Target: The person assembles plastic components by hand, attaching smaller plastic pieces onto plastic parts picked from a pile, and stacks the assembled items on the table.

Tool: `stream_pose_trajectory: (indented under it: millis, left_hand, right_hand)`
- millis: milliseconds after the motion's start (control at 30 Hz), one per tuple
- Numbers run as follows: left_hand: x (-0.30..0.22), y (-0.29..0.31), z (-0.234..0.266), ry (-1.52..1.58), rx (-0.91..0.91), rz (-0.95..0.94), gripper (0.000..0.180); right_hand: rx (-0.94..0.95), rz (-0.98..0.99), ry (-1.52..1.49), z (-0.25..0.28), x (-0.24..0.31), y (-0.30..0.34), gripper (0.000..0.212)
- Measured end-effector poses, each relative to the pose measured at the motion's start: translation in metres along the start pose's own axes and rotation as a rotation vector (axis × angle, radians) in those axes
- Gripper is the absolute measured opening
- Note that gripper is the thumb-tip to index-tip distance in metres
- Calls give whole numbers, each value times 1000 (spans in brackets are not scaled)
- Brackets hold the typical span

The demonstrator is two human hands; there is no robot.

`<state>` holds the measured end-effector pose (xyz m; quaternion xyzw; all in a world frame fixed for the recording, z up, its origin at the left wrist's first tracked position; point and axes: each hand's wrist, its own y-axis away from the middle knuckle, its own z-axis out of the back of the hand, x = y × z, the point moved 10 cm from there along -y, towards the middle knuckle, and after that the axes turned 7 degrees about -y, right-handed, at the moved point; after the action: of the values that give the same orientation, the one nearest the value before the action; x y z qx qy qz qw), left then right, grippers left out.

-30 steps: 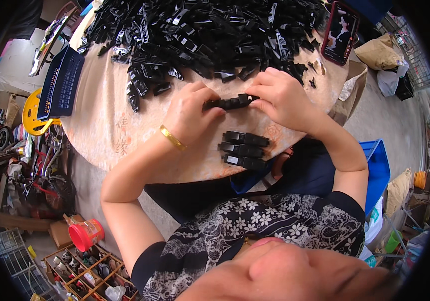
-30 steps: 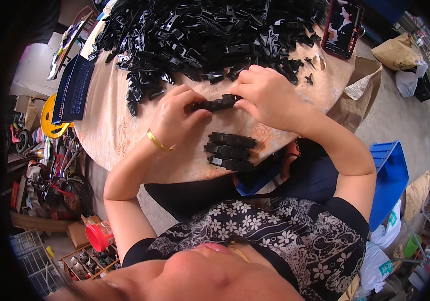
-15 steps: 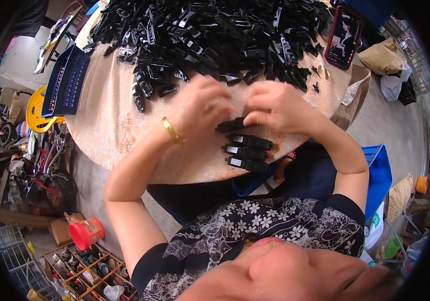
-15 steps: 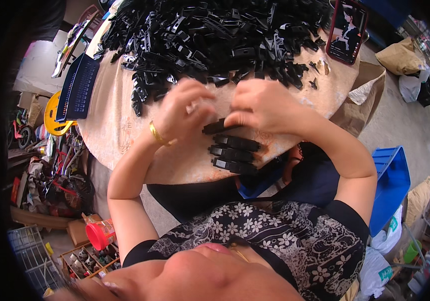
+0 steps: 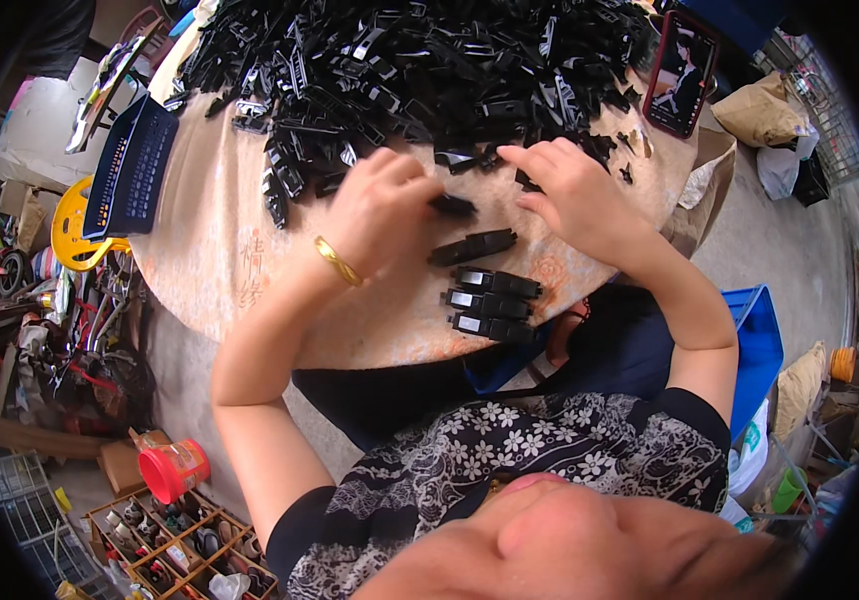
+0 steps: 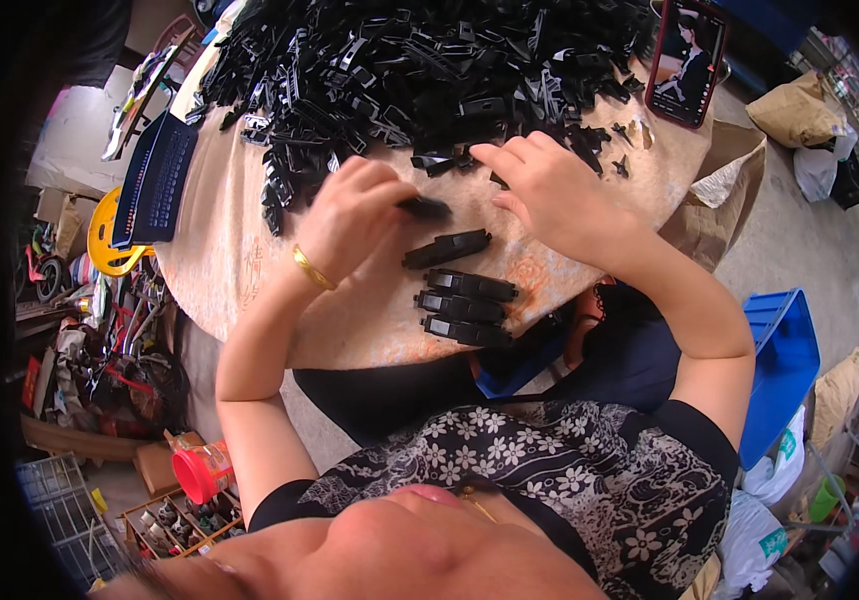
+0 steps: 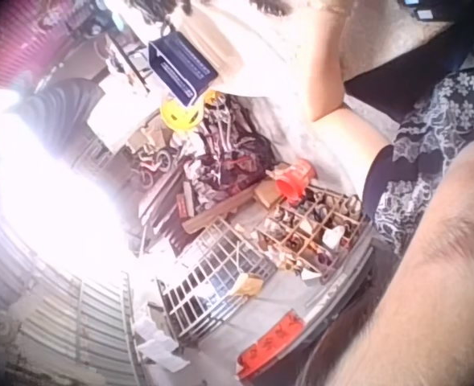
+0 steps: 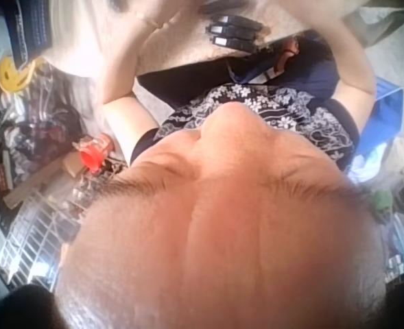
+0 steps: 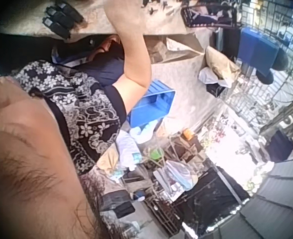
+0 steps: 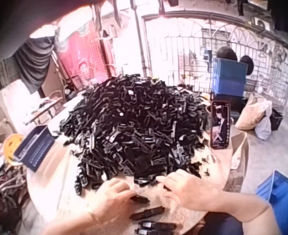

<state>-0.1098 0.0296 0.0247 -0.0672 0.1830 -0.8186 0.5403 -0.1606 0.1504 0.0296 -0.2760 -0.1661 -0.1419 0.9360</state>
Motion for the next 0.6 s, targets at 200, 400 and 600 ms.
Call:
stream_pose_trajectory:
  millis: [200, 400, 600]
  left_hand:
    - [-24, 0, 13, 3, -150, -25, 30]
    - [-14, 1, 0, 210, 22, 54, 29]
    - [-25, -3, -5, 448, 93, 17, 20]
  right_hand:
    - [137, -151, -8, -7, -14, 5, 37]
    - [104, -5, -203, -7, 0, 1, 28]
    - [112, -25, -113, -4, -7, 0, 28]
